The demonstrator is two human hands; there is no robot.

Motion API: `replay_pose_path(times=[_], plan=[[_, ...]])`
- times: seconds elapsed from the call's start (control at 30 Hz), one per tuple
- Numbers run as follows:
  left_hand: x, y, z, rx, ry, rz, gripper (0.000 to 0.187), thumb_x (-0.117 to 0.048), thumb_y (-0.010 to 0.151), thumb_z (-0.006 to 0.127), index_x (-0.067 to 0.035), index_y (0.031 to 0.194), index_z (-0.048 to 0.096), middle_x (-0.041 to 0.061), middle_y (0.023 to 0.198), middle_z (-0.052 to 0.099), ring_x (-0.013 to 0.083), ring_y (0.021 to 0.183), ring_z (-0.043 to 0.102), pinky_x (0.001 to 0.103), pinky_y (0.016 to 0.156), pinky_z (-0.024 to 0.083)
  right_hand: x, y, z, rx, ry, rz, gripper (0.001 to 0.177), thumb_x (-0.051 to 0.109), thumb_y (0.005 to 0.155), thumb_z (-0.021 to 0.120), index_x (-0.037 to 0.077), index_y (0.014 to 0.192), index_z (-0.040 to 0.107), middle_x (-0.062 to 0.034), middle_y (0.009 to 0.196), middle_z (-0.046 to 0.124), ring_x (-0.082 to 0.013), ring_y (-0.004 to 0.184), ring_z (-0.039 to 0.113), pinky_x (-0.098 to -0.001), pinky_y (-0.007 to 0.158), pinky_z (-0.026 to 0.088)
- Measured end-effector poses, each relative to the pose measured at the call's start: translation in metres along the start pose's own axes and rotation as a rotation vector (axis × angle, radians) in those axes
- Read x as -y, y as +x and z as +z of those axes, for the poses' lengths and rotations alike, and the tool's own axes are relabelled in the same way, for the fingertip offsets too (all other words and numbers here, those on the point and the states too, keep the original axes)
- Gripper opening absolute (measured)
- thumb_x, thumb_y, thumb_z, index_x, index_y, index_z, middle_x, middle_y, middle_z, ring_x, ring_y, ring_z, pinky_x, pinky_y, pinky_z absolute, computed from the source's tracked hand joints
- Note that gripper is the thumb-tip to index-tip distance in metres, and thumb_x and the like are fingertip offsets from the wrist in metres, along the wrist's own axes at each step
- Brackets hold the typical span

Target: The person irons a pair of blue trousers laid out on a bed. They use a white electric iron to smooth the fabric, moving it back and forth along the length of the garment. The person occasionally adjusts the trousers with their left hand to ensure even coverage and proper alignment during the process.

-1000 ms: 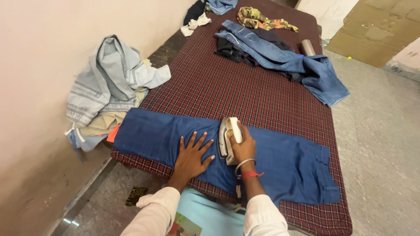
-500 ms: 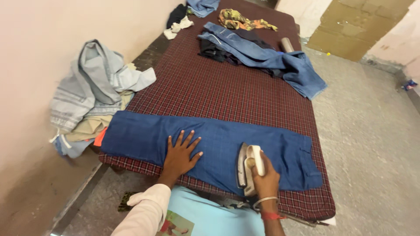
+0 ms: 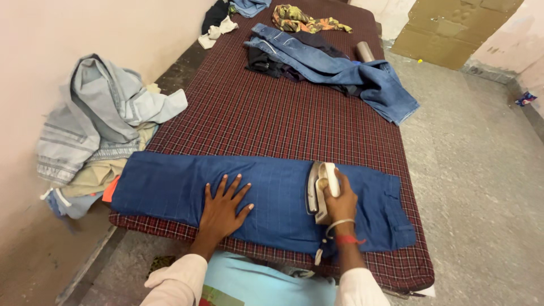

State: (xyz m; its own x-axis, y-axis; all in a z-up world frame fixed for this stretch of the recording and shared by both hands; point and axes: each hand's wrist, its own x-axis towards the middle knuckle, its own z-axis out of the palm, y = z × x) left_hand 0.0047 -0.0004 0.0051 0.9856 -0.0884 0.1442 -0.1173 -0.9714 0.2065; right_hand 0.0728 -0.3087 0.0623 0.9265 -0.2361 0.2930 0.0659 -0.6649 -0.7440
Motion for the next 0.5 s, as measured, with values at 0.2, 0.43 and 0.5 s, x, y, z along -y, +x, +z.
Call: replay_pose_path(times=[0.2, 0.43, 0.5], plan=[[-0.001, -0.002, 0.000, -0.055, -0.016, 0.019, 0.066, -0.062, 0.094, 0.046, -0.032, 0.152, 0.043, 0.002, 0.165, 0.027, 0.0345, 0.152, 0.018, 0.072, 0.116, 0.009, -0.023, 0.024, 0.017, 0.039, -0.063, -0.023, 0.053, 0.032, 0.086, 0.075, 0.020, 0.136, 0.060, -0.0243, 0.109, 0.074, -0.0433, 0.102, 0.072, -0.0477, 0.085, 0.058], [-0.001, -0.005, 0.001, -0.109, -0.034, 0.015, 0.063, -0.061, 0.093, 0.049, -0.032, 0.150, 0.047, 0.002, 0.164, 0.031, 0.0343, 0.152, 0.022, 0.071, 0.116, 0.011, -0.032, 0.008, 0.002, 0.150, -0.088, -0.060, 0.059, 0.031, 0.084, 0.073, 0.019, 0.139, 0.054, -0.0245, 0.106, 0.074, -0.0453, 0.098, 0.072, -0.0504, 0.082, 0.057], [-0.001, -0.006, 0.003, -0.146, -0.046, 0.024, 0.063, -0.060, 0.093, 0.050, -0.033, 0.149, 0.048, 0.001, 0.164, 0.032, 0.0345, 0.152, 0.023, 0.071, 0.117, 0.012, -0.028, -0.006, -0.011, 0.221, -0.154, 0.102, 0.061, 0.037, 0.084, 0.074, 0.022, 0.140, 0.054, -0.0255, 0.099, 0.076, -0.0447, 0.097, 0.074, -0.0513, 0.082, 0.057]])
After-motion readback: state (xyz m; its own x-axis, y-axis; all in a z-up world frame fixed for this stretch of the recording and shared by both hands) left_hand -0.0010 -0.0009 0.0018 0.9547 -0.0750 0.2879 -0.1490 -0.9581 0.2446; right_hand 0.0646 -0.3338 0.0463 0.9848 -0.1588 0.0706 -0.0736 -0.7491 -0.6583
